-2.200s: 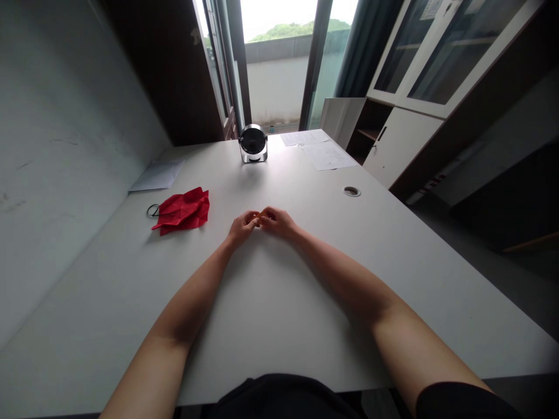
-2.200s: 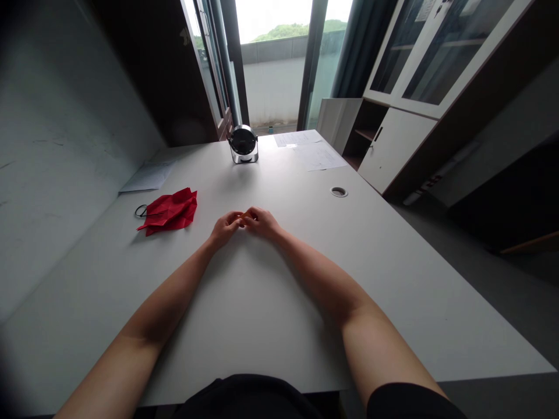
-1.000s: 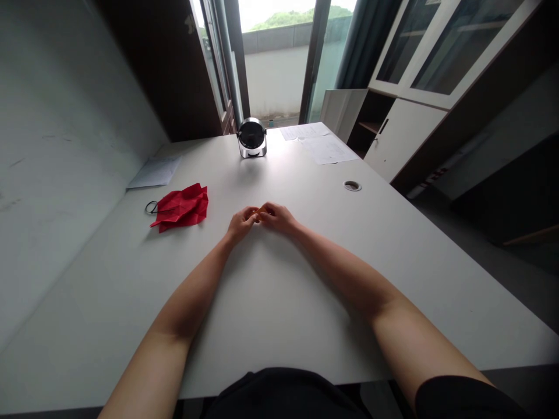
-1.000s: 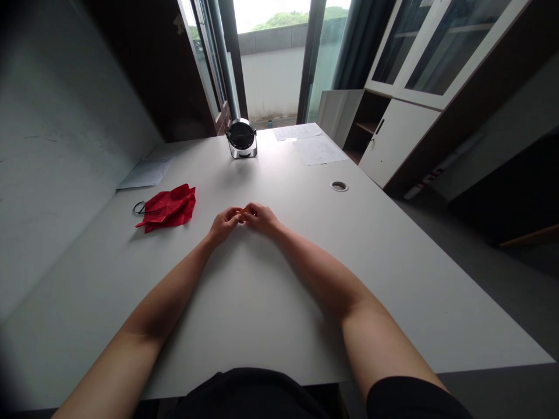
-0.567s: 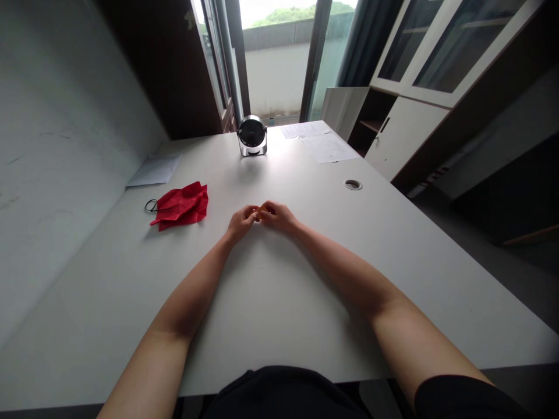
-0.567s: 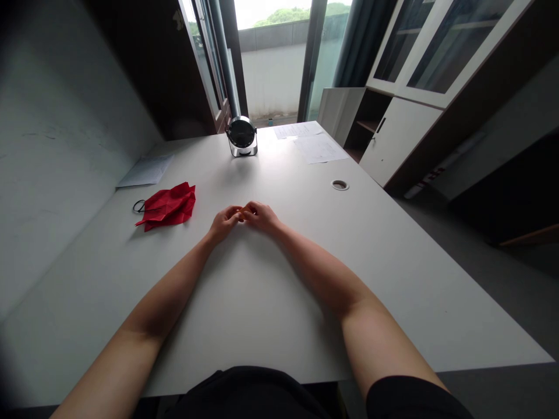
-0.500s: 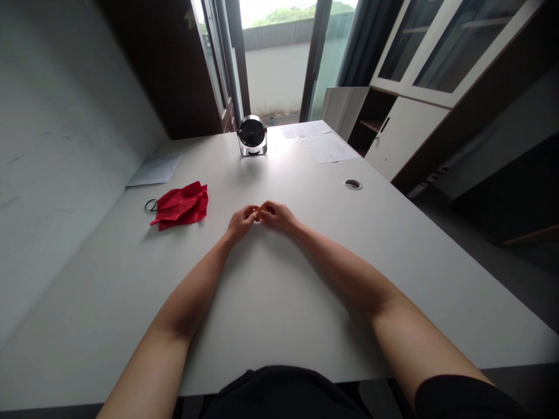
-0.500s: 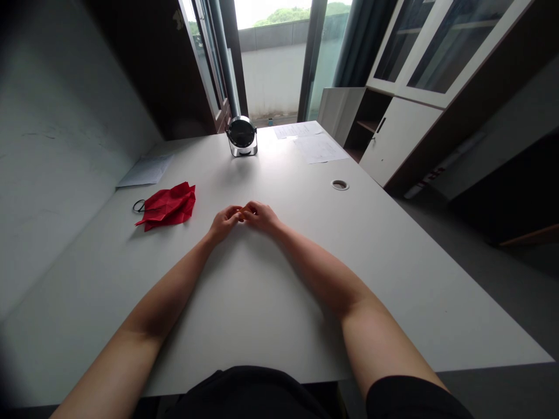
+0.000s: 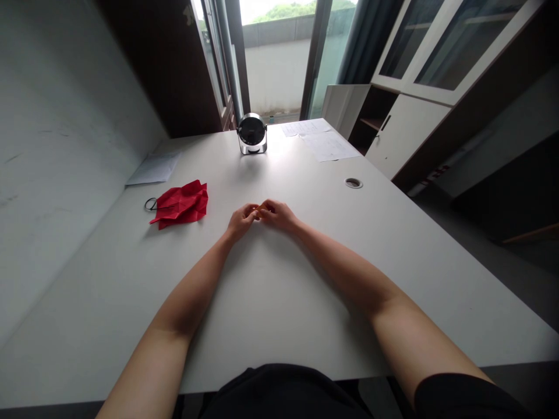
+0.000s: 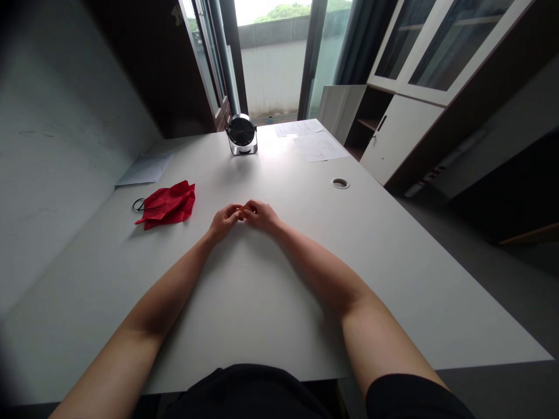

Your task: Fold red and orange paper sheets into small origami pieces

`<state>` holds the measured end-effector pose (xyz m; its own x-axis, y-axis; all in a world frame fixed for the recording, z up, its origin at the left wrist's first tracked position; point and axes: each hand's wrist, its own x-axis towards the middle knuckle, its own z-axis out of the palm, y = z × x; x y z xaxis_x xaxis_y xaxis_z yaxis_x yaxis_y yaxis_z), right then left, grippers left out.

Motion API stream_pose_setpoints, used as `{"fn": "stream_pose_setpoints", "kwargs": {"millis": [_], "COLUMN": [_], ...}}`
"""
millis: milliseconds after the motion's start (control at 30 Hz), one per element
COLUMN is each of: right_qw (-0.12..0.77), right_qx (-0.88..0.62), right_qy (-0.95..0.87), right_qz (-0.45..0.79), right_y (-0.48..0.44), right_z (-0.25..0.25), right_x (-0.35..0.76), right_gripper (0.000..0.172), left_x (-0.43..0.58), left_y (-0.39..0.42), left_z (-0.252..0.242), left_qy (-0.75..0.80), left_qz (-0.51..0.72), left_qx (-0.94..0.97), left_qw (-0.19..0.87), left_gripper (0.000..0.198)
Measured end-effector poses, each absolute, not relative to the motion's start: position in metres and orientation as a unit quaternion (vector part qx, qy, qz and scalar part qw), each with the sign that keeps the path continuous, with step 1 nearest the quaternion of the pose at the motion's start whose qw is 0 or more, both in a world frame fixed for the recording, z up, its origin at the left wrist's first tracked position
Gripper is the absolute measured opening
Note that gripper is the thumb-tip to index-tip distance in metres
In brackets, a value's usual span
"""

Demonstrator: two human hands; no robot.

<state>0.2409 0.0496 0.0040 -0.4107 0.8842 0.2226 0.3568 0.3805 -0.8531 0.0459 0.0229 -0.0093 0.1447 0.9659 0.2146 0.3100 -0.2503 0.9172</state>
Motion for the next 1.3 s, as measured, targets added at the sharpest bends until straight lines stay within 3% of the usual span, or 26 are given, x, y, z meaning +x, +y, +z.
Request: {"fn": "stream_pose_setpoints", "kwargs": {"millis": [1300], "right_qw": [0.357], "right_qx": [-0.414], "right_qy": [-0.752], "right_qz": [0.367], "right_y": [0.0496], "right_z": [0.0041], "right_x": [0.2394], "right_gripper": [0.026], "left_x": [0.0462], "left_y": [0.0209], "left_z": [-0.0055], "left_qy": [0.483], "left_qz": [0.445], "left_qx": [0.647], "left_qw": [0.386], "left_gripper": [0.027]}}
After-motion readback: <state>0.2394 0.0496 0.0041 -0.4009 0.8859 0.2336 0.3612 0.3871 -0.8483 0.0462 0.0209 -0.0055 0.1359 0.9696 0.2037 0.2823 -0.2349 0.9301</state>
